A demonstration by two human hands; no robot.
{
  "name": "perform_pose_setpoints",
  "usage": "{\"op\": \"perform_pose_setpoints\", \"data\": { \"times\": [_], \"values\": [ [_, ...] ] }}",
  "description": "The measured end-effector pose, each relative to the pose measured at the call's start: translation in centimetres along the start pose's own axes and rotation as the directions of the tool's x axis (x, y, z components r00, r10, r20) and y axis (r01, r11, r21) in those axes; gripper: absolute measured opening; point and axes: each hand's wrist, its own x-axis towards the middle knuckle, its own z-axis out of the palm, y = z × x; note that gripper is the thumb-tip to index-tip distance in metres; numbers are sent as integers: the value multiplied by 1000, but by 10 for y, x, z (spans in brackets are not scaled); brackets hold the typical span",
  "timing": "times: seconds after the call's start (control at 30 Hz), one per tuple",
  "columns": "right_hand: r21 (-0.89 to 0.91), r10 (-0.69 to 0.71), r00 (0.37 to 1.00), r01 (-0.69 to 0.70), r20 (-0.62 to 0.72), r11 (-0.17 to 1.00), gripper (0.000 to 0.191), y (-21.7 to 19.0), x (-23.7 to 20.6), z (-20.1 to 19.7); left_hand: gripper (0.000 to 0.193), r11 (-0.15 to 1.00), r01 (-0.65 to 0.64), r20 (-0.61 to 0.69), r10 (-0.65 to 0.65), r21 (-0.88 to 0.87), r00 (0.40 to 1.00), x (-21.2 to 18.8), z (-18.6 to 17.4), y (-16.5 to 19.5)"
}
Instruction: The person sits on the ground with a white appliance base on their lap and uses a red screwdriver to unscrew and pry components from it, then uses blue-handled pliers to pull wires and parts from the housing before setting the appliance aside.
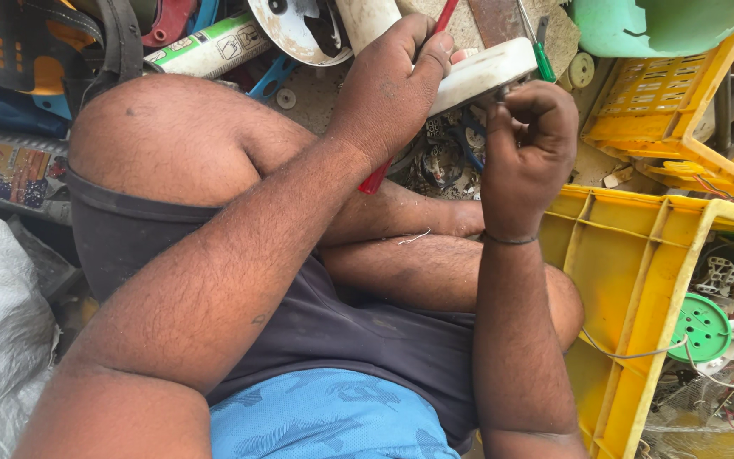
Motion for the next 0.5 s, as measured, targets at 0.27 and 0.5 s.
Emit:
{"op": "perform_pose_setpoints", "data": {
  "times": [0.27,0.5],
  "values": [
    [280,461,887,-436,-27,855,9,-1,5,1,30,1000,-24,-25,24,-3,999,-1,2,-3],
    [-178,-89,996,89,7,980,23,15,-13,-12,31,999,15,8,-14,-43,1000,1,0,3]
  ]
}}
